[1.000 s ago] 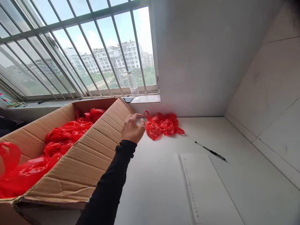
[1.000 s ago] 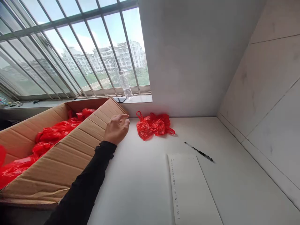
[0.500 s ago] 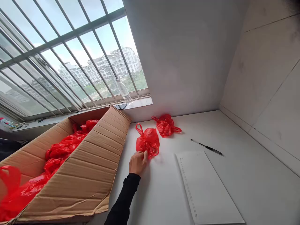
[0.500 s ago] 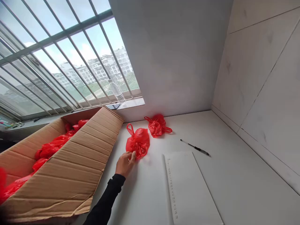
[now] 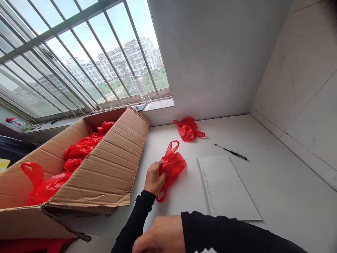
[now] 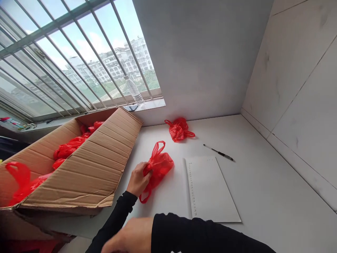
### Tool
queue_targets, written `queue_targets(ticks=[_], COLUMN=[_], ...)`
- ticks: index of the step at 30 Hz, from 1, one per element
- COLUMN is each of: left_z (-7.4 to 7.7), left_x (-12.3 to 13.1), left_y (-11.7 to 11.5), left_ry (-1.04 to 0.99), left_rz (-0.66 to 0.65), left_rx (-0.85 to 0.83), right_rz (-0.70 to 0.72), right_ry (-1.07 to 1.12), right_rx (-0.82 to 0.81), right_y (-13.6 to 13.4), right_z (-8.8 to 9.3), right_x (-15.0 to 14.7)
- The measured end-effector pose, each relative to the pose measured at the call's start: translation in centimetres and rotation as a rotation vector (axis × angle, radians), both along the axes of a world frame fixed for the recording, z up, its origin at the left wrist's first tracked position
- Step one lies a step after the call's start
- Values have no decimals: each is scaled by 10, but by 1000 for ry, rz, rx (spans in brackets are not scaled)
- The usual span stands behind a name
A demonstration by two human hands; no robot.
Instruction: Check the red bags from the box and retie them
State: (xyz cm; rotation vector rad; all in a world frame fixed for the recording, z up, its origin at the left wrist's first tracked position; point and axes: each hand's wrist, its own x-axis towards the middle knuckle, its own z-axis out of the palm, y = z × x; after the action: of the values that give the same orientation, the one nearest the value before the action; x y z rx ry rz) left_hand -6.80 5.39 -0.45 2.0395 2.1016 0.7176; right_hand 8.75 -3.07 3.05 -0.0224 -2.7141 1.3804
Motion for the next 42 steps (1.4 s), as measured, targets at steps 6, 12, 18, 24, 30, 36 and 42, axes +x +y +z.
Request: queue_targets(ticks=[6,12,18,24,30,36,42], left_z=[8,10,12,17,8,22,31], left_x=[8,4,-15,-9,-24,-3,0], left_y=[-44,-62,-64,-65,-65,-65,-62], left_ry=[-208,-468,-554,-615,-709,-555,-730], left_rz=[-70,-144,23,0,303,175,340], left_rx=[-24,-119,-55,10,181,110,279], right_rz=[-805,-736,-832,-766,-927,-862,-896], right_ry=[92,-41,-91,-16,-48,11,-2], right_rx=[299,271,248,175,129,69,-8], right_y=[89,112,125,120,141,138,135], right_z=[14,0,4,4,6,13,18], right_x=[24,37,51,47,65,69,68])
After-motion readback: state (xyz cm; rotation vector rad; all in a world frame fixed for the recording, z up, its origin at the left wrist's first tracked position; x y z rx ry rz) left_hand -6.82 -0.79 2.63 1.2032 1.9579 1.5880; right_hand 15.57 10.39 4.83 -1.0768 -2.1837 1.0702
